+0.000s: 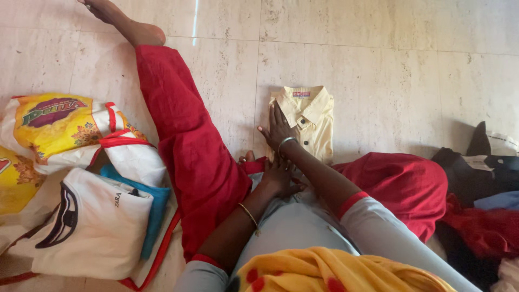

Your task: The person buttons a yellow shirt and then folds it by hand into a compact rectangle.

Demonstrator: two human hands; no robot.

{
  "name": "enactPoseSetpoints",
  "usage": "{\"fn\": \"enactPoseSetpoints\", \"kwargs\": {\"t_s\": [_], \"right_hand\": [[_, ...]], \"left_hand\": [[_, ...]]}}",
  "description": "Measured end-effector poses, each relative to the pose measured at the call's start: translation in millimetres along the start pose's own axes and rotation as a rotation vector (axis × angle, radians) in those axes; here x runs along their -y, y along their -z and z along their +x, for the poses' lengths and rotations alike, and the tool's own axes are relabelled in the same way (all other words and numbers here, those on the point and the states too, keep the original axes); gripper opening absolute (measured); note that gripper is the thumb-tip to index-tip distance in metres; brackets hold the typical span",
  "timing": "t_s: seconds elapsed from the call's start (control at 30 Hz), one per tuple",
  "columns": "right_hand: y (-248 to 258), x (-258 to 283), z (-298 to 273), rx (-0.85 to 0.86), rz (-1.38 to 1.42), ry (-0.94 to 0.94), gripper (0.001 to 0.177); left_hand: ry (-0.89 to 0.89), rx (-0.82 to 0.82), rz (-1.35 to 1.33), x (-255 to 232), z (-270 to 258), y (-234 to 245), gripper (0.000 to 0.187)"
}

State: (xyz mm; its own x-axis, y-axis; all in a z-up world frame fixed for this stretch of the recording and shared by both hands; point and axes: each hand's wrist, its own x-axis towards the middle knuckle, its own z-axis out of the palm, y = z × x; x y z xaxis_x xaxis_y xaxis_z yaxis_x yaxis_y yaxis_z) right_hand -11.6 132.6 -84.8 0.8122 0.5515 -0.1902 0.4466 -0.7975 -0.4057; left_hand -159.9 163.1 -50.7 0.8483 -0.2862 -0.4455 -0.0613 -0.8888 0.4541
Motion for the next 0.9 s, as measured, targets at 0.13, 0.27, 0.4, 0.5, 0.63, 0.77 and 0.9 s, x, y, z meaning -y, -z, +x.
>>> {"fn": "enactPoseSetpoints", "kwargs": {"t_s": [0.13, 0.27, 0.4, 0.5, 0.63, 0.77, 0.9], "right_hand": [[2, 5, 11, -0.097, 0.007, 0.043, 0.096], [7, 11, 9, 0.027, -0.123, -0.076, 0.095], [1, -25, 34, -0.001, 0.118, 0.063, 0.093], [0, -49, 44, 0.019, 0.369, 0.115, 0.086], [6, -49, -8, 0.216, 0.397, 0.028, 0.081], [7, -46, -112, 0.037, -0.063, -0.046, 0.08], [16, -52, -117, 0.118, -0.073, -0.129, 0.082]], "left_hand": [[0.011, 0.024, 0.032, 3, 2, -3, 0.112], [0.009, 0.022, 0.01, -1, -5, 11, 0.11], [-0.008, -0.225, -0.117, -5, -3, 20, 0.086], [-0.036, -0.475, -0.063, -17, 2, 11, 0.066], [-0.269, -0.671, -0.396, -35, 21, -5, 0.051], [-0.285, -0.559, -0.172, -33, 43, -5, 0.065], [-0.229, -0.432, 0.181, -27, 54, -10, 0.085]]}}
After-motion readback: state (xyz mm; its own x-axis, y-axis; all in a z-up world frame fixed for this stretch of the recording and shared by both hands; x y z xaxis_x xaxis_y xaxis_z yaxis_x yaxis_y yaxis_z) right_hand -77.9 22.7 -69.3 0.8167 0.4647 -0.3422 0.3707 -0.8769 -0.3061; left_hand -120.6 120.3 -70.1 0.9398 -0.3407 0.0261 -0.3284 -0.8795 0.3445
